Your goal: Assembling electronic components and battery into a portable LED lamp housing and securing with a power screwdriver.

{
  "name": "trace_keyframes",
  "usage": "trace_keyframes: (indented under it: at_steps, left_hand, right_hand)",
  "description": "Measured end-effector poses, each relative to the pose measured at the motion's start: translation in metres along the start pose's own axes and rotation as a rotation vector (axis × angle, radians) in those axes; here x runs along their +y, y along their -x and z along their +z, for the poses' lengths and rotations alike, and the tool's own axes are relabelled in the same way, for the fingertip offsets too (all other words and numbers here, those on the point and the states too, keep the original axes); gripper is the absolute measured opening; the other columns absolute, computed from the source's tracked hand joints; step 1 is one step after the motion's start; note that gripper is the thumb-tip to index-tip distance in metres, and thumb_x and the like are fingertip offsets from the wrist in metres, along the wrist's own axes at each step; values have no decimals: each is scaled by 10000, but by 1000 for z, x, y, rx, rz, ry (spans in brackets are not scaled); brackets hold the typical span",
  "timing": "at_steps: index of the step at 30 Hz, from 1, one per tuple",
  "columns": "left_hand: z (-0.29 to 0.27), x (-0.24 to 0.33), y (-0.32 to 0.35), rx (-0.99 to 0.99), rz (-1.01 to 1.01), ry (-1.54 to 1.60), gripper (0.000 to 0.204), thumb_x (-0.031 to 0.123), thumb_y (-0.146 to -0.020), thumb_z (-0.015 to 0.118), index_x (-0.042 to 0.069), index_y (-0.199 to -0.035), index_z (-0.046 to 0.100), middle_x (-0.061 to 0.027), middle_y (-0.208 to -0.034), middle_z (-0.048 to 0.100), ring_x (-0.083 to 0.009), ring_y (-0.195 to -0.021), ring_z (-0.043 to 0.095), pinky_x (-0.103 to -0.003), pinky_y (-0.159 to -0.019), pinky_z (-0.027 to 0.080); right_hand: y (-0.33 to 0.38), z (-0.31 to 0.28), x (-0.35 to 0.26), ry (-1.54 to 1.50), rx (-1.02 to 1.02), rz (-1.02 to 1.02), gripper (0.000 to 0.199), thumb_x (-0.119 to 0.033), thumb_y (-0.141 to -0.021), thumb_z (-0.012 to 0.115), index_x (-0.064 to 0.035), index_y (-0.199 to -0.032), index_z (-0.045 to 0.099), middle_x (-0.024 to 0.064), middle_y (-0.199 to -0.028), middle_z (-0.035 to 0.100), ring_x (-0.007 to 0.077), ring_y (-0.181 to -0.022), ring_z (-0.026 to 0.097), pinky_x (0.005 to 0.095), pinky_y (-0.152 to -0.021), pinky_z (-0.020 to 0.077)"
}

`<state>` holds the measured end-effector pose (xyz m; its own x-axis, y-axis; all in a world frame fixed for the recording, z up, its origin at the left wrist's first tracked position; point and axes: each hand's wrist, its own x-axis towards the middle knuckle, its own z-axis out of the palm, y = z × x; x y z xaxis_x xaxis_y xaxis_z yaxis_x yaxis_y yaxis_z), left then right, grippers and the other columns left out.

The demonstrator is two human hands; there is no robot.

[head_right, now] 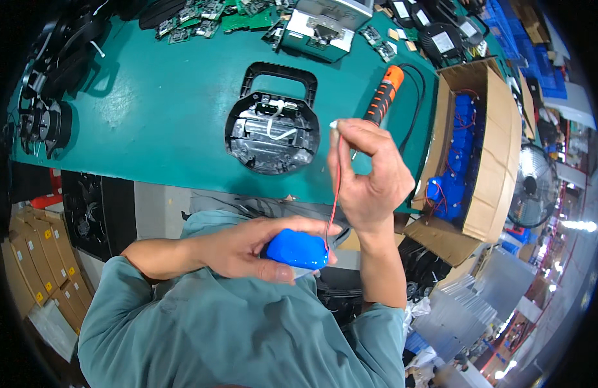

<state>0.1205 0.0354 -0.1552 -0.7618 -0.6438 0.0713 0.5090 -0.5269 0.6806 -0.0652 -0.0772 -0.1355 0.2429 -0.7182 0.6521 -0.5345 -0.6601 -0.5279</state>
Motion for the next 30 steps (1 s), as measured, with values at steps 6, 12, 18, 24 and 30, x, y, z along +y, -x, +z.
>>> trace_keyframes:
  at_steps: [6,12,18,24,30]
  left_hand:
    - [-12,7,9,118,196,-79,777,203,-1047,735,37,-1673,306,-164,-1518,584,-203,-1300,617,-370,-1082,523]
    - [-28,16,21,285,109,77,780,216,-1052,724,43,-1675,286,-179,-1509,590,-175,-1258,620,-342,-957,591]
    - [-38,14,24,370,113,146,777,222,-1051,726,16,-1661,291,-184,-1492,595,-172,-1230,624,-344,-932,601]
    - [-45,10,23,378,117,126,765,222,-1053,721,18,-1658,298,-160,-1468,606,-150,-1182,624,-335,-922,594]
    - [-47,11,24,367,106,109,761,236,-1058,715,22,-1658,299,-144,-1454,621,-126,-1126,625,-318,-923,573]
  right_hand:
    - [-9,35,-3,-42,-206,17,239,73,-827,841,-29,-1034,776,132,-989,771,236,-870,772,334,-752,623]
    - [-20,59,2,56,-276,-33,214,24,-839,839,-34,-1038,788,125,-1018,769,256,-877,773,348,-757,624]
    - [-21,66,8,114,-343,-77,228,24,-824,847,-34,-1037,790,118,-1022,770,276,-964,785,365,-819,634]
    - [-21,65,7,154,-378,-123,245,32,-804,860,-28,-1030,786,117,-1012,768,281,-983,785,368,-830,635]
    - [-22,64,2,201,-408,-126,264,37,-787,861,-27,-1033,787,113,-1004,766,271,-970,780,362,-819,632]
